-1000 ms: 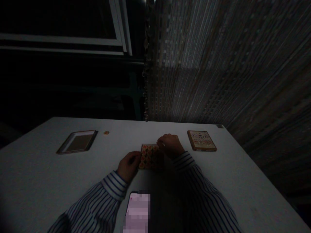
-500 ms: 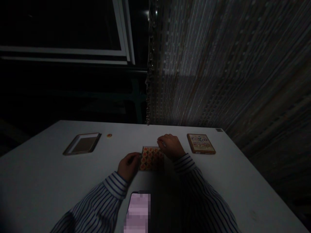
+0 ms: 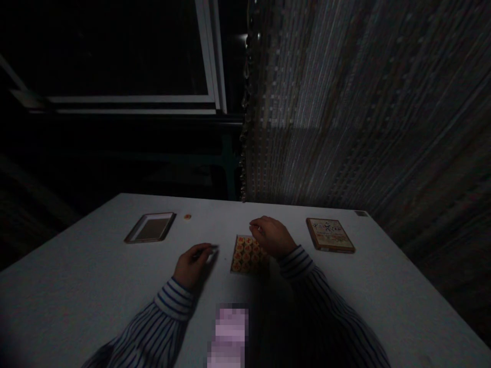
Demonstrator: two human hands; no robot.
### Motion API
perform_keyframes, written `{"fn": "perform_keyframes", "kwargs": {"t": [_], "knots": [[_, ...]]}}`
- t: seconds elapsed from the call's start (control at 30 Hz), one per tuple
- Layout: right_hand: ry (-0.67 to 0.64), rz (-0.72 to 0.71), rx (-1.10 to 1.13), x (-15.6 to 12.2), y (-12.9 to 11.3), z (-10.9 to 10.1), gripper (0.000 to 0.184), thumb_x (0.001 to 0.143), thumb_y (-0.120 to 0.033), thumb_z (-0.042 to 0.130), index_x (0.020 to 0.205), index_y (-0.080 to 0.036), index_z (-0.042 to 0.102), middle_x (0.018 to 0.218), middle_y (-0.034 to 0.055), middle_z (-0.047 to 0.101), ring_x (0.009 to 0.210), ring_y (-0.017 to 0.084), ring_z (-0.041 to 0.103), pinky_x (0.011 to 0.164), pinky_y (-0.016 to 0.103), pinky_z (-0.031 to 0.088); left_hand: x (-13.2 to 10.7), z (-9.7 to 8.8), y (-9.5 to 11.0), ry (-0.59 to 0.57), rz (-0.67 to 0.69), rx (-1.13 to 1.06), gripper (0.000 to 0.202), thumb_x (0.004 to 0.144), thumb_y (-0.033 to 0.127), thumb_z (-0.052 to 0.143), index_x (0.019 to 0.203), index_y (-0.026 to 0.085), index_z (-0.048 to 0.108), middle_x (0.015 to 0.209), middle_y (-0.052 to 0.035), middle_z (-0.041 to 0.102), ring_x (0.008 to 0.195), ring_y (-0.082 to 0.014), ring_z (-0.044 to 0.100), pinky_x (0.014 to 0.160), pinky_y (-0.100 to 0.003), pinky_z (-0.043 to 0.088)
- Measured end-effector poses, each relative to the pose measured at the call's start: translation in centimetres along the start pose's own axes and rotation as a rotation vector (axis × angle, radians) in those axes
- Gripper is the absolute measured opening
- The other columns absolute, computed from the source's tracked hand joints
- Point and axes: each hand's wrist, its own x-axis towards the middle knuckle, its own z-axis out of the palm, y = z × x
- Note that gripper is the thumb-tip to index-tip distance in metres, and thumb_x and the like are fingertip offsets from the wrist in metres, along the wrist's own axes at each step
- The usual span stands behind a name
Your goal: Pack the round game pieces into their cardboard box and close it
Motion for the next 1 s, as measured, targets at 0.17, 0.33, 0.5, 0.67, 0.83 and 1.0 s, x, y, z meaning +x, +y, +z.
{"fn": "perform_keyframes", "kwargs": {"t": [0.17, 0.33, 0.5, 0.67, 0.83, 1.0], "knots": [[-0.062, -0.036, 0.018, 1.2, -1.2, 0.1, 0.028, 0.081, -0.03, 0.041, 0.095, -0.017, 0.062, 0.092, 0.0047, 0.063, 0.084, 0.015, 0.056, 0.078, 0.024, 0.04, 0.7, -1.6, -0.8, 0.046, -0.014, 0.035, 0.031, 0.068, 0.037, 0.055, 0.087, 0.014, 0.062, 0.083, -0.0085, 0.066, 0.075, -0.0176, 0.061, 0.072, -0.032, 0.048], [-0.155, -0.066, 0.007, 2.7, -2.6, 0.7, 0.028, 0.08, -0.031, 0.042, 0.094, -0.019, 0.063, 0.093, 0.0044, 0.063, 0.085, 0.016, 0.056, 0.078, 0.024, 0.039, 1.2, -3.2, -1.0, 0.066, -0.032, 0.086, 0.034, 0.068, 0.039, 0.055, 0.089, 0.014, 0.062, 0.081, -0.0079, 0.066, 0.073, -0.0174, 0.061, 0.07, -0.032, 0.048], [-0.229, -0.128, 0.017, 4.8, -3.6, 1.8, 0.027, 0.079, -0.028, 0.042, 0.092, -0.02, 0.064, 0.092, 0.0027, 0.065, 0.086, 0.016, 0.057, 0.078, 0.022, 0.039, 2.1, -4.5, -1.4, 0.078, -0.034, 0.138, 0.035, 0.066, 0.039, 0.056, 0.09, 0.014, 0.062, 0.076, -0.0075, 0.065, 0.068, -0.0179, 0.061, 0.066, -0.031, 0.049], [-0.317, -0.135, 0.014, 7.1, -4.5, 3.3, 0.027, 0.078, -0.028, 0.043, 0.091, -0.02, 0.065, 0.092, 0.0023, 0.066, 0.086, 0.016, 0.058, 0.078, 0.022, 0.039, 3.2, -5.3, -2.2, 0.103, 0.016, 0.258, 0.034, 0.066, 0.037, 0.055, 0.091, 0.015, 0.061, 0.072, -0.0059, 0.065, 0.063, -0.0172, 0.06, 0.064, -0.031, 0.049], [-0.35, -0.147, 0.003, 8.9, -5.6, 5.0, 0.026, 0.077, -0.027, 0.043, 0.09, -0.021, 0.065, 0.091, 0.002, 0.066, 0.086, 0.016, 0.059, 0.076, 0.022, 0.04, 4.0, -6.3, -2.3, 0.098, 0.05, 0.353, 0.033, 0.069, 0.034, 0.052, 0.095, 0.015, 0.06, 0.083, -0.0085, 0.065, 0.073, -0.0186, 0.061, 0.068, -0.032, 0.049], [-0.399, -0.129, 0.004, 10.5, -6.6, 6.6, 0.026, 0.076, -0.025, 0.043, 0.089, -0.02, 0.065, 0.09, 0.0021, 0.066, 0.085, 0.016, 0.058, 0.075, 0.021, 0.039, 4.9, -6.9, -2.9, 0.086, 0.068, 0.454, 0.032, 0.07, 0.029, 0.05, 0.097, 0.013, 0.059, 0.092, -0.0116, 0.064, 0.083, -0.0208, 0.06, 0.075, -0.034, 0.047]]}}
